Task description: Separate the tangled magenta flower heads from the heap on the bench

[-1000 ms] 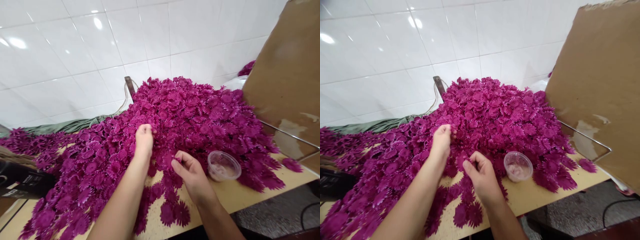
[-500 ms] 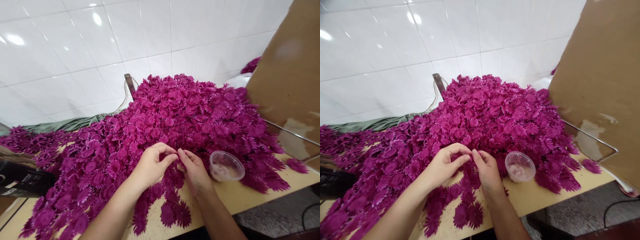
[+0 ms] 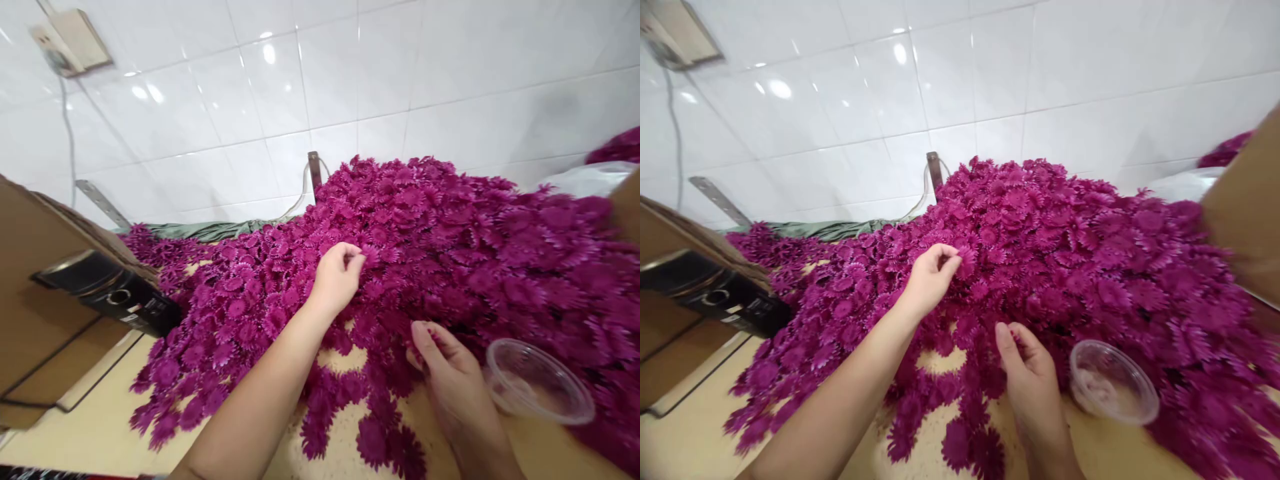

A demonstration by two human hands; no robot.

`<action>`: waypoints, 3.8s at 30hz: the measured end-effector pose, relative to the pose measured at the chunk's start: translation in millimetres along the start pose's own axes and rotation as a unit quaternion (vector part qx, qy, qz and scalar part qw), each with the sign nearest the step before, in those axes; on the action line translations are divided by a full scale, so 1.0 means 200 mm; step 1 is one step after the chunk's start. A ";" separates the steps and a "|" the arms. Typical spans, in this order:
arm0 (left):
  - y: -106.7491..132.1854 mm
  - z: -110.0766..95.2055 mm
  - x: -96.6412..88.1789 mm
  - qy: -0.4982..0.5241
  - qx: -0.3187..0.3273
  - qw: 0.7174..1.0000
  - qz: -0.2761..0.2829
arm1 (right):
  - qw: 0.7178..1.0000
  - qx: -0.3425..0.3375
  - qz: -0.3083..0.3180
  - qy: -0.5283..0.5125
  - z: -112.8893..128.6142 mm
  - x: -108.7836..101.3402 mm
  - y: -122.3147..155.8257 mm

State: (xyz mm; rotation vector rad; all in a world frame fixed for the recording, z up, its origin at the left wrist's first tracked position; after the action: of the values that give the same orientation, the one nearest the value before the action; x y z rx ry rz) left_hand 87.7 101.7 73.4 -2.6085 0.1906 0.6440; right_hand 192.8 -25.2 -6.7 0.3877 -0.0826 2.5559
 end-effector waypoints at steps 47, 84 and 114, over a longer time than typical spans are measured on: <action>0.26 -0.03 -0.04 -0.024 -0.011 0.970 0.241 | 0.988 -0.051 0.146 0.027 0.04 0.20 -0.02; 0.30 -0.06 0.05 0.037 -0.016 0.981 0.192 | 0.987 -0.118 0.077 0.081 0.06 0.13 -0.06; 0.11 0.03 0.07 0.306 -0.179 0.919 0.172 | 0.982 -0.055 0.151 0.095 0.12 0.07 0.10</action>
State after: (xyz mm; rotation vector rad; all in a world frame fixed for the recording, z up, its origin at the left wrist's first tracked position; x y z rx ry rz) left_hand 91.5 85.2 53.8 -3.0886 0.8042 -0.0760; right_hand 177.4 -38.3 20.8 0.0912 -0.2246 2.8569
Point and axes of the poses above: each hand's wrist, its own y-axis away from the middle knuckle, its own x-axis out of the palm, z = x × y, the point moved 4 cm from there along -y, towards the middle knuckle, and after that the axes turned 3 degrees about -x, right-handed, at the moved point
